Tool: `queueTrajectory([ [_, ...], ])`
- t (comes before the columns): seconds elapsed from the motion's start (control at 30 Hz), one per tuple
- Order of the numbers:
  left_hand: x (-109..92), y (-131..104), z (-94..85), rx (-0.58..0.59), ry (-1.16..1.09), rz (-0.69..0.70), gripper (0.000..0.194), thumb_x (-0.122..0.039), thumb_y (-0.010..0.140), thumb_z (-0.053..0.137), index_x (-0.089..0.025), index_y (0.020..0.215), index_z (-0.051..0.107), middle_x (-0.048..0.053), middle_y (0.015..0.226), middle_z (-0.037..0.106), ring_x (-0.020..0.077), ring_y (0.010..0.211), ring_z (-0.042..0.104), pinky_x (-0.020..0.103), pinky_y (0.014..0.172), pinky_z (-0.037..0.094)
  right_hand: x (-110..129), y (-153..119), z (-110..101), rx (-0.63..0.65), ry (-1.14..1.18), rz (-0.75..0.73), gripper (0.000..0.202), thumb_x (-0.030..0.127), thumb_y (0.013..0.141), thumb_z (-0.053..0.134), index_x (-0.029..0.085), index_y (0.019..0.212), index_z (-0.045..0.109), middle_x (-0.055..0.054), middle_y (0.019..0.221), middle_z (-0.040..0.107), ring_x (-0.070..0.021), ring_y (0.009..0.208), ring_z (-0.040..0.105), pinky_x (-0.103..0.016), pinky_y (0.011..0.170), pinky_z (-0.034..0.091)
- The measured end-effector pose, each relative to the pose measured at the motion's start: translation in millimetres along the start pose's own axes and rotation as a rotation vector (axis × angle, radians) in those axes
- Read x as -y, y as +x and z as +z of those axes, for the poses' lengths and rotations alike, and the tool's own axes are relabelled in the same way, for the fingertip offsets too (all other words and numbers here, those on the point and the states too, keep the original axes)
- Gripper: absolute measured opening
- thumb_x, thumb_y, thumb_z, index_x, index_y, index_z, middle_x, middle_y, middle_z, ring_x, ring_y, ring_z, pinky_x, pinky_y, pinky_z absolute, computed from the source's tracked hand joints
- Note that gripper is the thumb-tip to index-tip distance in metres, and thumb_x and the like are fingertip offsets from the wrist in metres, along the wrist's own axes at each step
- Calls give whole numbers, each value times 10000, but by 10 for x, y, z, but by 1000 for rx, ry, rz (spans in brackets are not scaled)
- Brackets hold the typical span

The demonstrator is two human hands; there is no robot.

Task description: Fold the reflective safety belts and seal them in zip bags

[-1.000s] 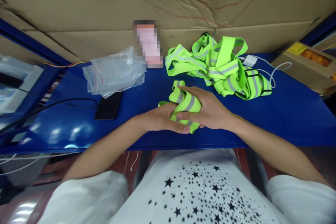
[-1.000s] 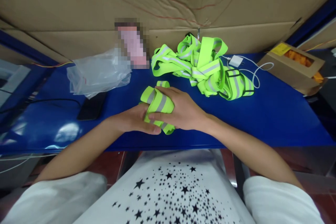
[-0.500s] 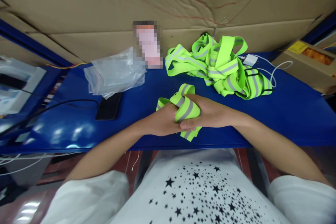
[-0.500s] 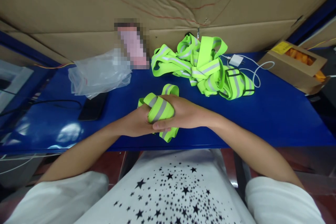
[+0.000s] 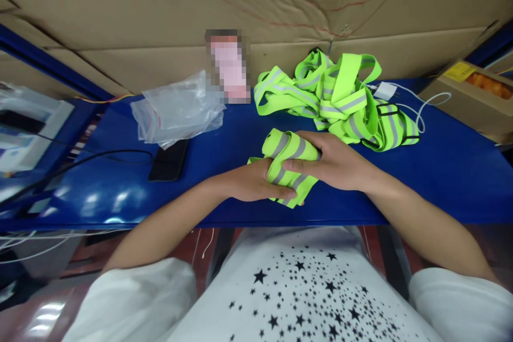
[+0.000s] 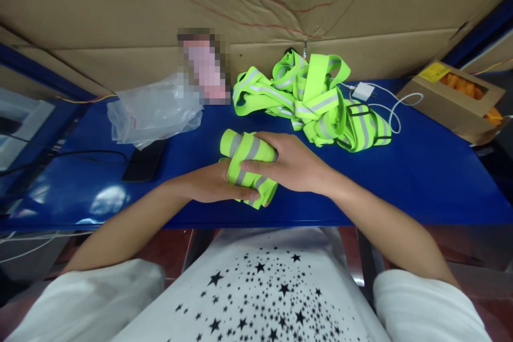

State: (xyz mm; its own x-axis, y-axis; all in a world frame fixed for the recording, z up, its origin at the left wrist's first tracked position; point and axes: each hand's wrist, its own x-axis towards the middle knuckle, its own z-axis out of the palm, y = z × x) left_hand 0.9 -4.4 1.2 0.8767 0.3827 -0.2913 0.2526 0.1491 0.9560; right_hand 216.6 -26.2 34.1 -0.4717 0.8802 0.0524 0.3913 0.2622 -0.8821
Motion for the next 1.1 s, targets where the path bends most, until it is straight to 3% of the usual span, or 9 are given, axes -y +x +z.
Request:
queueTrajectory([
  [0.07, -32, -4, 52, 90, -80, 32, 312, -342, 866, 791, -172, 1125, 756, 114, 1142, 775, 229, 1074, 742, 316, 918, 612, 14, -14, -14, 10, 51, -33, 319, 485, 901, 704, 185, 1008, 700, -23, 926, 735, -221, 833, 687, -303, 680, 530],
  [0.17, -79, -6, 192, 348, -364, 67, 461, -351, 863, 785, -220, 1297, 700, 115, 1392, 678, 305, 1367, 594, 411, 1098, 545, 16, -41, -25, -12, 130, -131, 359, 499, 891, 724, 214, 1109, 697, -23, 1033, 743, -241, 932, 704, -341, 784, 572],
  [0.27, -88, -32, 275, 413, -480, 28, 467, -324, 880, 766, -227, 1325, 663, 112, 1295, 733, 301, 1301, 649, 426, 1099, 547, 21, -64, -43, -61, 106, -171, 450, 514, 865, 756, 233, 1209, 683, -31, 1093, 743, -261, 1003, 704, -372, 847, 582],
  [0.4, -42, -63, 175, 319, -405, -5, 420, -350, 832, 808, -166, 1192, 695, 97, 968, 798, 256, 916, 775, 382, 869, 640, 42, -51, -70, -175, 122, -146, 519, 515, 830, 798, 232, 1247, 671, -50, 1177, 729, -278, 1086, 693, -392, 908, 577],
  [0.5, -22, -61, 24, 37, -149, -46, 355, -357, 776, 853, -138, 1027, 733, 70, 875, 779, 185, 735, 736, 264, 674, 615, 28, -14, -69, -237, 201, -87, 522, 487, 768, 862, 207, 1180, 706, -54, 1136, 745, -285, 1063, 704, -391, 892, 580],
  [0.6, -39, -63, -72, -147, 45, -98, 348, -390, 794, 838, -122, 997, 746, 76, 877, 776, 184, 737, 733, 243, 642, 599, -20, 17, -58, -232, 341, 2, 404, 481, 776, 858, 196, 1048, 768, -45, 1048, 773, -284, 1021, 723, -390, 877, 586],
  [0.77, -62, -49, 14, -51, -161, -80, 431, -382, 810, 833, -136, 1153, 747, 125, 1084, 786, 224, 885, 764, 301, 742, 641, -91, 17, -97, -122, 544, 154, 397, 466, 772, 864, 222, 1077, 793, -33, 1041, 793, -266, 984, 746, -398, 873, 599],
  [0.97, -22, 7, 195, 66, -369, -82, 361, -299, 713, 905, -151, 1016, 777, 94, 1011, 799, 217, 887, 765, 328, 815, 642, -85, 4, -142, -107, 534, 212, 392, 467, 779, 861, 237, 1087, 785, -26, 1015, 798, -261, 1009, 746, -400, 900, 606],
  [1.1, -21, -10, 163, -69, -163, -25, 392, -295, 689, 913, -159, 1028, 771, 76, 1021, 798, 218, 920, 752, 324, 839, 619, -62, 15, -173, -115, 613, 284, 473, 483, 767, 869, 235, 1149, 742, -40, 1036, 791, -252, 922, 758, -392, 835, 621],
])
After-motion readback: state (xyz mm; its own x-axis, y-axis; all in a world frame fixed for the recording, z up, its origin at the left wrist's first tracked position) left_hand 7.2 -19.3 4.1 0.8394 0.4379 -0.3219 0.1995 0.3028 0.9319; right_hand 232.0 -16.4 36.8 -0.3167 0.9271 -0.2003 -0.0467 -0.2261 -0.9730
